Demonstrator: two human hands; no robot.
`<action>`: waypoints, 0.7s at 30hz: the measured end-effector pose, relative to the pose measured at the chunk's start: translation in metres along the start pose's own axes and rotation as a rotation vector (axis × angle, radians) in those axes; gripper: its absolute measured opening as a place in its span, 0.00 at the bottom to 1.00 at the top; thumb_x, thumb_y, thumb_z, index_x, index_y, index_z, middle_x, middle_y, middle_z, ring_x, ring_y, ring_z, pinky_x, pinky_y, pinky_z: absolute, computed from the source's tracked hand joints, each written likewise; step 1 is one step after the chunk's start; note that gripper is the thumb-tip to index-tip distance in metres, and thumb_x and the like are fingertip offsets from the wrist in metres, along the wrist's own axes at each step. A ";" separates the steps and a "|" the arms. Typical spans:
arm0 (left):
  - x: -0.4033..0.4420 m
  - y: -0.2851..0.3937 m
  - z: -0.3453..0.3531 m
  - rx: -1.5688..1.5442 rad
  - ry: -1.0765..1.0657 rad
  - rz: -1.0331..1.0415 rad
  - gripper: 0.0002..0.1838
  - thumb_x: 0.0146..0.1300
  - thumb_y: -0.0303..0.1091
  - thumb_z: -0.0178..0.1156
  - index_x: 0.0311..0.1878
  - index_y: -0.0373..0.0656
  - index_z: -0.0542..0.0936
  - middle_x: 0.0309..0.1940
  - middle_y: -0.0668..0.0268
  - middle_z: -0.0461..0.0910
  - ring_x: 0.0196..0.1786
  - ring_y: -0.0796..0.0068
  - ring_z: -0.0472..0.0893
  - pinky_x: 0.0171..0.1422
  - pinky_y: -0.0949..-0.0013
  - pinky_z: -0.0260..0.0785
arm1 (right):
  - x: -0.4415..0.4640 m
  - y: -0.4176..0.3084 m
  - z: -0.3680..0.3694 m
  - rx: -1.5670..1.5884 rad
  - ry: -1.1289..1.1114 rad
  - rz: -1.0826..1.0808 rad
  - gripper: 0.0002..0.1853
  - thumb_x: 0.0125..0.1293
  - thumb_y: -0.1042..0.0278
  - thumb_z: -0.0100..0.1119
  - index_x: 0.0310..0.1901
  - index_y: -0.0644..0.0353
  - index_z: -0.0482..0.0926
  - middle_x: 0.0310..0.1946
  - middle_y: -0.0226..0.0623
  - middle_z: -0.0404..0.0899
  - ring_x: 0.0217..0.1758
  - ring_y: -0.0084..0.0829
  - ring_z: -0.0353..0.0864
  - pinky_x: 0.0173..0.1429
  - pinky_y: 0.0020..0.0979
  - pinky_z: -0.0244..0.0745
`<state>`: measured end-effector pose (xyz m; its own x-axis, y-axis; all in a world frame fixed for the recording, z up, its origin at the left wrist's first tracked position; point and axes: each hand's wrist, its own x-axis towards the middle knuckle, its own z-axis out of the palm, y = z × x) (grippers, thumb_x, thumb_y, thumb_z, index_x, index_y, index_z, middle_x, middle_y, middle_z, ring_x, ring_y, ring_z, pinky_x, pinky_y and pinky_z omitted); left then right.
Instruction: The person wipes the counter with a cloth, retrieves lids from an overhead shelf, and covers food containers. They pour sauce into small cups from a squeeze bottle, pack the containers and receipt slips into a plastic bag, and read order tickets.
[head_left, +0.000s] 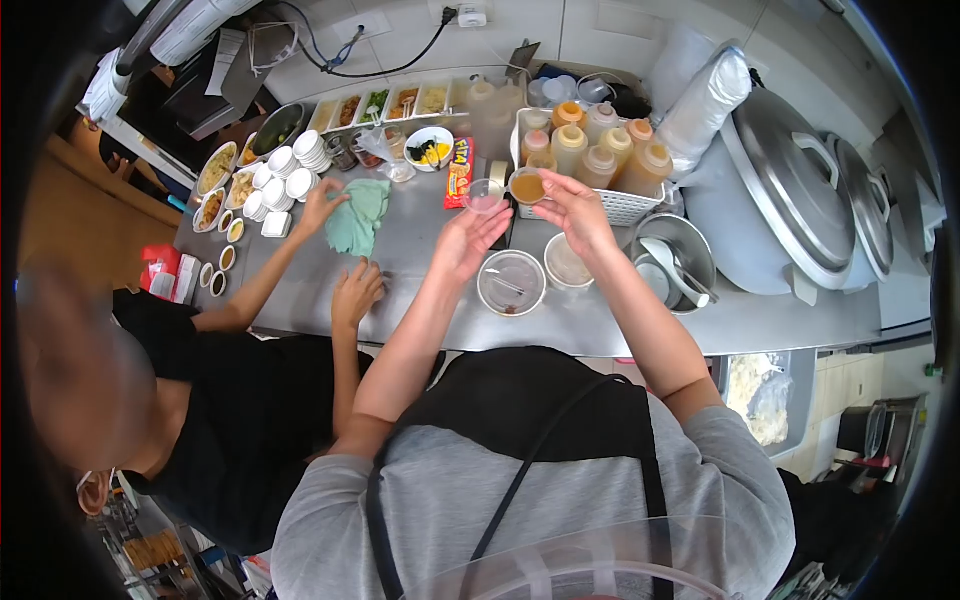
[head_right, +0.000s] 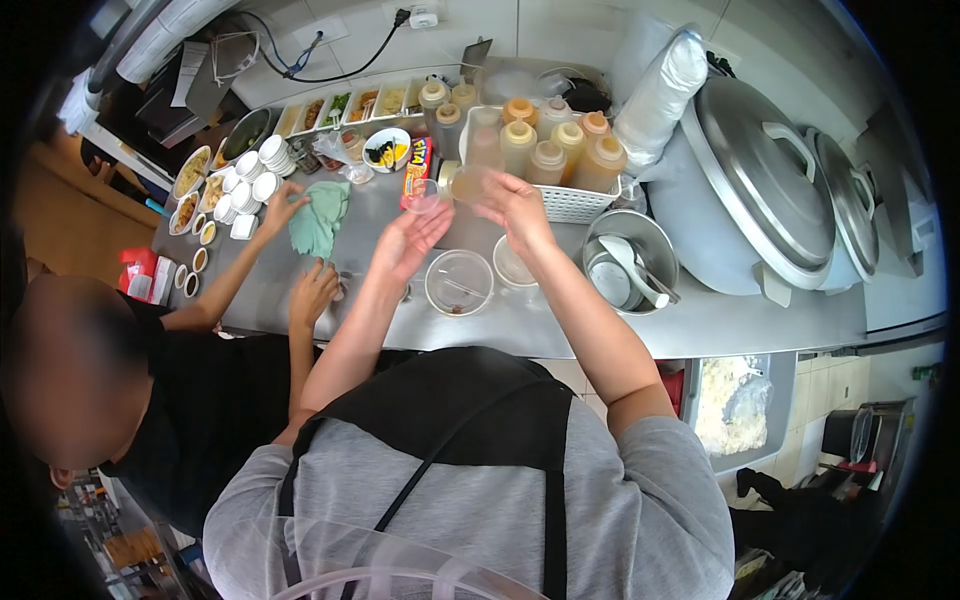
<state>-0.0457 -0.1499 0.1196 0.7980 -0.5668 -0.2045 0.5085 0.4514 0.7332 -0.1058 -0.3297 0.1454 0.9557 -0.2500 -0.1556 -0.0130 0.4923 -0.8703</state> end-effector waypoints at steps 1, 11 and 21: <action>-0.004 0.005 0.013 -0.047 0.020 -0.028 0.25 0.60 0.39 0.56 0.54 0.30 0.66 0.51 0.51 0.70 0.55 0.63 0.71 0.60 0.65 0.66 | 0.001 0.005 0.004 -0.046 0.025 0.001 0.15 0.61 0.68 0.53 0.48 0.64 0.75 0.44 0.38 0.77 0.45 0.28 0.77 0.49 0.31 0.73; 0.000 0.019 -0.001 0.294 0.163 0.088 0.13 0.56 0.29 0.61 0.43 0.32 0.76 0.38 0.62 0.78 0.40 0.75 0.78 0.47 0.72 0.73 | 0.011 0.028 0.035 -0.087 -0.076 -0.003 0.15 0.59 0.62 0.57 0.45 0.61 0.77 0.39 0.34 0.77 0.41 0.25 0.77 0.42 0.25 0.73; -0.022 0.030 -0.028 0.493 0.262 0.209 0.15 0.50 0.29 0.65 0.40 0.34 0.77 0.32 0.64 0.79 0.33 0.80 0.77 0.39 0.77 0.69 | 0.041 0.079 0.065 -0.502 -0.141 -0.073 0.13 0.58 0.67 0.58 0.41 0.66 0.75 0.32 0.36 0.78 0.33 0.23 0.77 0.36 0.23 0.72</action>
<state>-0.0391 -0.1044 0.1280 0.9500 -0.2836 -0.1305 0.1719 0.1263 0.9770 -0.0487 -0.2472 0.1003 0.9892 -0.1369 -0.0518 -0.0510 0.0094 -0.9987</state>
